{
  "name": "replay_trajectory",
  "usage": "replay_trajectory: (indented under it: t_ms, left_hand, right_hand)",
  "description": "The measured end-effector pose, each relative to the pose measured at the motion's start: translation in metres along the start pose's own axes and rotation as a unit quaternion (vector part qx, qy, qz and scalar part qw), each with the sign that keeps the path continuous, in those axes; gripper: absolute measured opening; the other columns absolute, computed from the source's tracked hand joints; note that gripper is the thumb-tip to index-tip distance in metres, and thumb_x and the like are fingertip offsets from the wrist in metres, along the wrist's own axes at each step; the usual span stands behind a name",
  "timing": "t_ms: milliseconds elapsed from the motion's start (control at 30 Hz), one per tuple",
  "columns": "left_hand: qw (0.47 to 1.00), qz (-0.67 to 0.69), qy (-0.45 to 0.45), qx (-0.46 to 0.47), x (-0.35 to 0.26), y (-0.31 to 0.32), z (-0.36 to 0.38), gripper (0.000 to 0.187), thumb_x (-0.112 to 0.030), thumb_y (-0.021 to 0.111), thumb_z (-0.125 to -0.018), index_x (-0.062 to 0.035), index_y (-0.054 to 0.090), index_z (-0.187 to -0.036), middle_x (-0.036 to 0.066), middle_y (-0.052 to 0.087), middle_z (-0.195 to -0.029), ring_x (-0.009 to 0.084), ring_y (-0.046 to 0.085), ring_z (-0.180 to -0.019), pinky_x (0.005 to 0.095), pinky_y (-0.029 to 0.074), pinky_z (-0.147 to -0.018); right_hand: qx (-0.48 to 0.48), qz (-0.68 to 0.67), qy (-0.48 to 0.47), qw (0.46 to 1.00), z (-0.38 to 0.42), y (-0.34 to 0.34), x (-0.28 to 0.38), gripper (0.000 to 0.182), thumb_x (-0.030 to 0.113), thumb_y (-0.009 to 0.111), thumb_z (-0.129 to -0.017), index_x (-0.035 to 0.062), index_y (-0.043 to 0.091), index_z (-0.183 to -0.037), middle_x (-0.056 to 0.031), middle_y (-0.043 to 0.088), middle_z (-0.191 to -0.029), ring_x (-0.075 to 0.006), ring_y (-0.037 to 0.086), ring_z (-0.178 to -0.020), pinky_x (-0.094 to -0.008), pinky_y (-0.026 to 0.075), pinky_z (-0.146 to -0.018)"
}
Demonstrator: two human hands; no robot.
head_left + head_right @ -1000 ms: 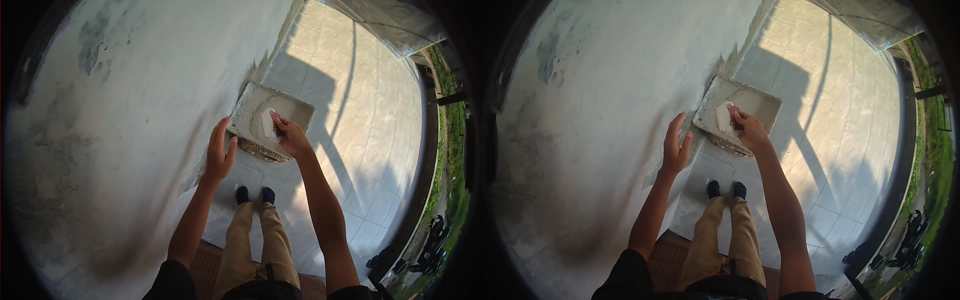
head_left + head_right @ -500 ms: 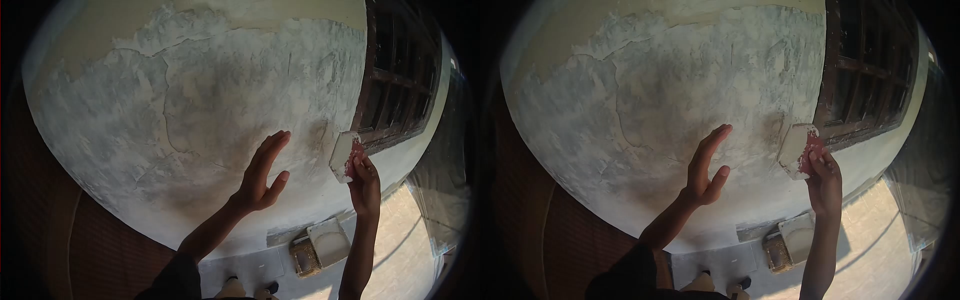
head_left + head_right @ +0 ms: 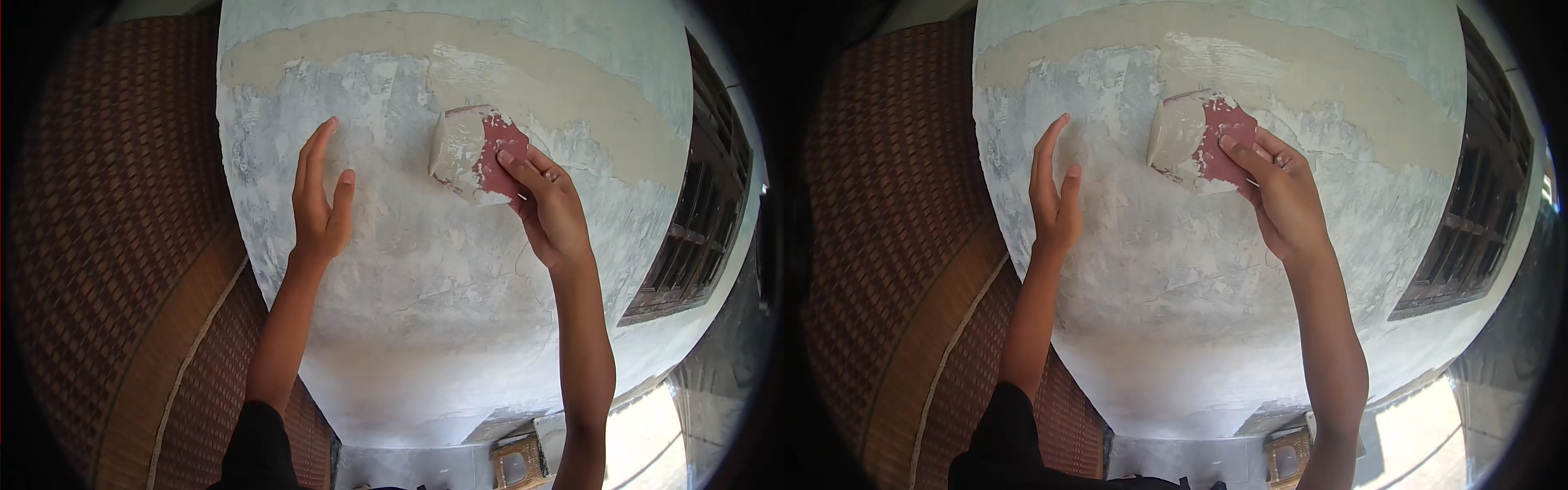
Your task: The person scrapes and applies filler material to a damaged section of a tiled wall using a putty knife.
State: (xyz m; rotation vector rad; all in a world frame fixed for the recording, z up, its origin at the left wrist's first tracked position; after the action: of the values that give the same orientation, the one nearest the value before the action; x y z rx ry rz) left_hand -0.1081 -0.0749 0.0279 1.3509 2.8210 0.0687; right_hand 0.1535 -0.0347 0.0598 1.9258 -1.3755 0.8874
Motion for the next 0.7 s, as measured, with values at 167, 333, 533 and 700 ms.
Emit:
replay_trajectory:
  t_ms: [167,333,533,700]
  left_hand:
    - [0.999,-0.045,0.017,0.011,0.048,-0.042,-0.008,0.052,-0.015,0.05,-0.1,0.0008,0.039,-0.149,0.021,0.044,-0.15,0.0366,0.04,-0.142,0.05,0.027,-0.119]
    - [0.996,-0.08,0.044,0.007,0.07,-0.062,-0.021,0.055,-0.013,0.052,-0.097,0.0005,0.039,-0.149,0.02,0.045,-0.149,0.0366,0.04,-0.141,0.054,0.022,-0.12]
    - [0.995,-0.082,0.064,-0.005,0.077,-0.064,-0.027,0.056,-0.013,0.052,-0.096,-0.0005,0.038,-0.149,0.019,0.045,-0.149,0.0358,0.04,-0.142,0.0552,0.021,-0.12]
    - [0.995,-0.07,0.075,-0.006,0.079,-0.069,-0.03,0.056,-0.014,0.052,-0.096,-0.001,0.038,-0.149,0.018,0.046,-0.149,0.0357,0.04,-0.141,0.0564,0.021,-0.12]
  right_hand:
    - [-0.004,0.042,-0.131,0.99,-0.023,0.068,0.031,0.025,0.012,0.069,-0.093,-0.0013,0.069,-0.114,-0.0048,0.073,-0.101,-0.0102,0.066,-0.092,-0.0272,0.051,-0.091]
    - [-0.047,0.102,-0.196,0.974,-0.04,0.092,0.045,0.03,0.011,0.07,-0.092,-0.0043,0.067,-0.118,-0.0082,0.073,-0.1,-0.0133,0.068,-0.09,-0.028,0.052,-0.091]
    - [-0.113,0.249,-0.314,0.909,-0.029,0.111,0.052,0.027,0.012,0.07,-0.094,-0.0009,0.071,-0.118,-0.0112,0.075,-0.106,-0.0167,0.07,-0.096,-0.0283,0.053,-0.089]
    - [-0.147,0.454,-0.591,0.651,0.007,0.161,0.046,0.037,-0.004,0.073,-0.082,0.0117,0.076,-0.115,-0.0069,0.071,-0.113,-0.0208,0.065,-0.093,-0.0307,0.058,-0.078]
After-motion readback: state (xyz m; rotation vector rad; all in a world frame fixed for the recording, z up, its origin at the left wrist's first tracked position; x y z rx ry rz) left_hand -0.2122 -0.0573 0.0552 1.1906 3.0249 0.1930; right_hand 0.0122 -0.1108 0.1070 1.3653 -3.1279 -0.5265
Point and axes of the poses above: each hand's wrist, its own z-axis away from the middle knuckle, its own y-axis out of the palm, x = y × z, the point moved 8 cm from there along -z, towards the middle knuckle
